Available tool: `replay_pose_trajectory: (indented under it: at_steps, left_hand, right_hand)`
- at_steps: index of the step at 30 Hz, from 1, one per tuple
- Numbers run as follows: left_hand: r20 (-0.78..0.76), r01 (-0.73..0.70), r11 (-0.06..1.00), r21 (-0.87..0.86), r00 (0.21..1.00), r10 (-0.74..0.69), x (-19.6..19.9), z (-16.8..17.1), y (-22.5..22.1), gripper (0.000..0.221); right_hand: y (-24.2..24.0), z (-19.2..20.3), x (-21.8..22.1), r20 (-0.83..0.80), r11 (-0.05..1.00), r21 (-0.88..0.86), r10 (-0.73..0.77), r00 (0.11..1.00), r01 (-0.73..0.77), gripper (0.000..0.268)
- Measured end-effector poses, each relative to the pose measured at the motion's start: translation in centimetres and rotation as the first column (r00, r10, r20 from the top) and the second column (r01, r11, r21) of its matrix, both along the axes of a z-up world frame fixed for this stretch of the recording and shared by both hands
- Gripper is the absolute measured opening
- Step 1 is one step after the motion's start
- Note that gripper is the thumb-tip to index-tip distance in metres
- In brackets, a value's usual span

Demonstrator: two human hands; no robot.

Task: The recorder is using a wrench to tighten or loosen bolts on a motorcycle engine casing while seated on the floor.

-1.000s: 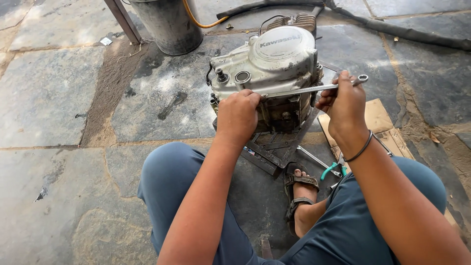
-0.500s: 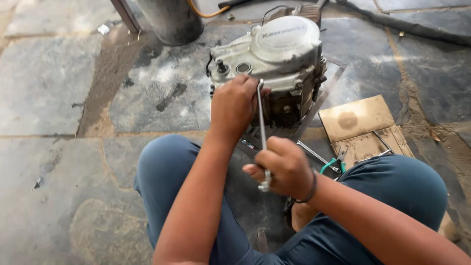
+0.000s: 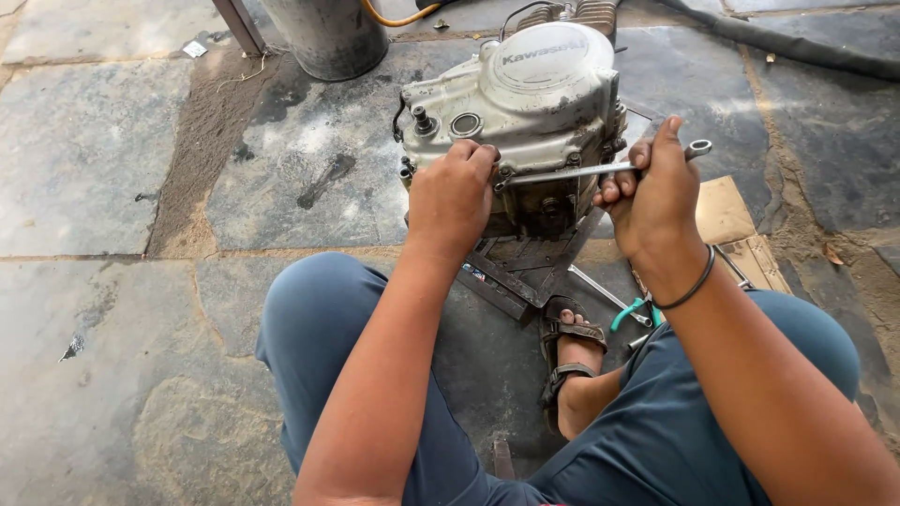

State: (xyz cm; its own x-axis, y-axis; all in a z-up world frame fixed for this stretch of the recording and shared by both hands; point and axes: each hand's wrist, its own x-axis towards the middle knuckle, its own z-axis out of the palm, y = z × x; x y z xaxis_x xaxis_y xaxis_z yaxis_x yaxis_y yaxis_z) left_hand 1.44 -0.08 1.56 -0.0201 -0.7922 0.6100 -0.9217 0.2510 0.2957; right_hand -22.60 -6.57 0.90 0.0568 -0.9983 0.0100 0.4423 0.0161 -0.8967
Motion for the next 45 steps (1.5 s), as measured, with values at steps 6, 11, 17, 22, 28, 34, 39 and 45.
replay_pose_trajectory:
  at_steps: [6, 11, 17, 22, 28, 34, 39, 45]
  left_hand:
    - [-0.033, -0.007, 1.0, -0.005, 0.999, 0.007, 0.0, 0.0, 0.2, 0.025]
    - [0.012, 0.017, 0.999, 0.044, 1.0, -0.017, 0.1, -0.1, 0.2, 0.03]
    - [0.023, -0.003, 0.999, 0.038, 1.0, 0.002, -0.1, -0.3, 0.1, 0.032]
    - [0.06, 0.002, 0.994, 0.108, 0.998, -0.008, 0.0, 0.1, 0.2, 0.029]
    - [-0.088, 0.044, 0.974, 0.222, 0.996, -0.025, 0.9, 0.2, -0.3, 0.037]
    - [-0.065, 0.028, 0.944, 0.33, 0.998, -0.006, 0.4, 2.2, 0.0, 0.031]
    - [-0.141, 0.122, 0.992, 0.046, 0.983, -0.114, 0.8, 3.2, 1.3, 0.022]
    - [-0.088, 0.052, 0.997, 0.05, 0.995, -0.048, 0.9, 1.7, 1.0, 0.018]
  right_hand:
    - [0.6, 0.8, -0.2, -0.003, 0.995, -0.094, 0.011, 1.0, -0.011, 0.052]
    - [0.1, 1.9, 0.2, -0.018, 0.997, -0.08, -0.024, 1.0, 0.023, 0.052]
    - [-0.5, 1.9, -0.1, 0.032, 0.995, 0.101, -0.002, 0.999, -0.001, 0.053]
    - [1.6, 1.0, 0.3, -0.029, 0.999, -0.028, -0.017, 0.999, 0.017, 0.053]
    - [11.9, -3.4, 6.3, -0.363, 0.936, -0.351, -0.12, 0.924, -0.015, 0.043]
    - [13.0, 0.9, 5.8, -0.766, 0.595, -0.607, -0.261, 0.587, -0.527, 0.033]
    - [10.4, 0.3, 2.7, -0.683, 0.377, -0.721, -0.247, 0.688, -0.581, 0.034]
    - [4.8, 1.7, 0.3, -0.389, 0.893, -0.364, 0.11, 0.914, -0.263, 0.056]
